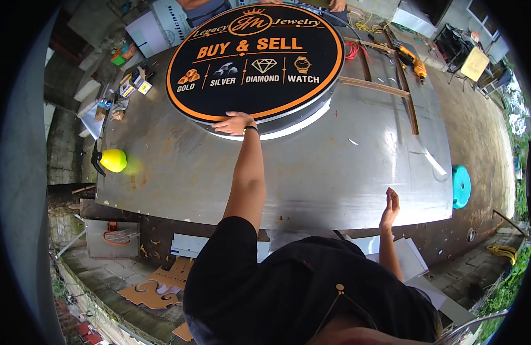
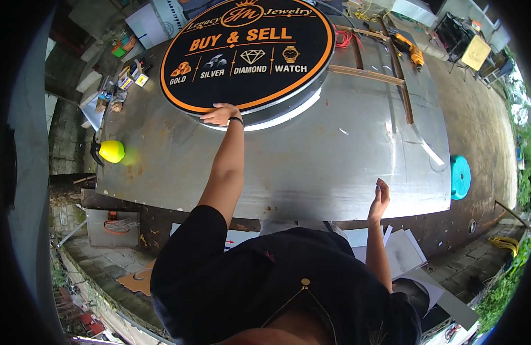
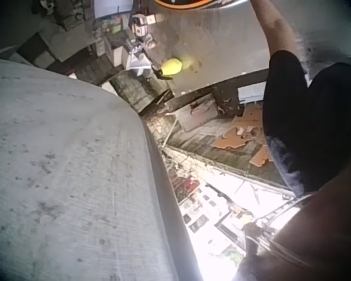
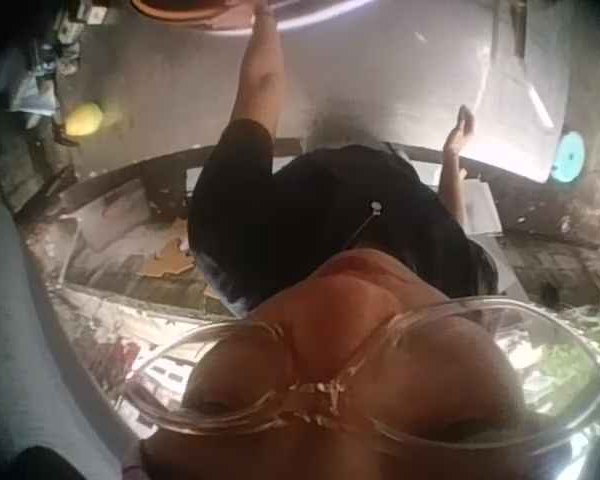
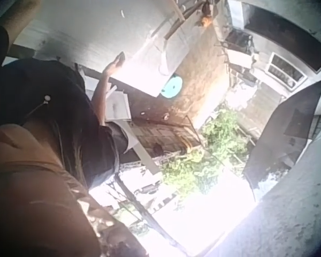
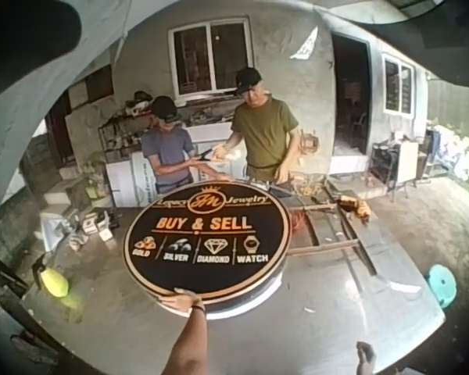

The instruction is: Assembling and testing a large circular backlit sign on a metal fabrication table.

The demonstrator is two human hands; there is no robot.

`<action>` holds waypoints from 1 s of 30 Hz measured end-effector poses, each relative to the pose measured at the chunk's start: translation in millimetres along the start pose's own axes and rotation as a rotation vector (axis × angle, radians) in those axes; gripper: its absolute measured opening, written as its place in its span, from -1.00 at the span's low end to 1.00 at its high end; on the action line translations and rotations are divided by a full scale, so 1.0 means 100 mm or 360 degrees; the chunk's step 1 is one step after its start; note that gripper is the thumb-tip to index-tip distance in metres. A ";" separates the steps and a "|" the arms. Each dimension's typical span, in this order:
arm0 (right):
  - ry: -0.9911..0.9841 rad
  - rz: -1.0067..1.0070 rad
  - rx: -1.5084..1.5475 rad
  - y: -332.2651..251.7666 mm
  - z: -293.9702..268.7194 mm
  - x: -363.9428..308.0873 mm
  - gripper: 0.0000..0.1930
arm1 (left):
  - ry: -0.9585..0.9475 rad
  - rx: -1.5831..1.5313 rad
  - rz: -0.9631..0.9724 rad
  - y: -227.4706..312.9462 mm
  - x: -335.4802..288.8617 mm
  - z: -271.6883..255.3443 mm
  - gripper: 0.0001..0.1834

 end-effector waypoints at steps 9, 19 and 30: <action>0.0254 -0.0030 -0.0667 0.39 -0.28 0.06 -0.64 | 0.0146 0.0025 0.0257 0.04 -0.04 -0.03 -0.22; 0.0703 0.0150 -0.1414 0.90 -0.12 0.42 -0.33 | 0.0155 0.0145 0.0259 0.08 -0.08 -0.02 -0.20; 0.0753 0.0257 -0.1713 0.86 0.05 0.42 -0.35 | 0.0163 0.0242 0.0221 0.01 0.03 0.00 -0.17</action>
Point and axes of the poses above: each hand's wrist, its own x-axis towards the middle knuckle, its own z-axis out of the palm, y = z × x, the point moved 7 cm from there along x, towards the middle knuckle, and after that the axes turned 1 degree about -y, right-handed, at the moved point
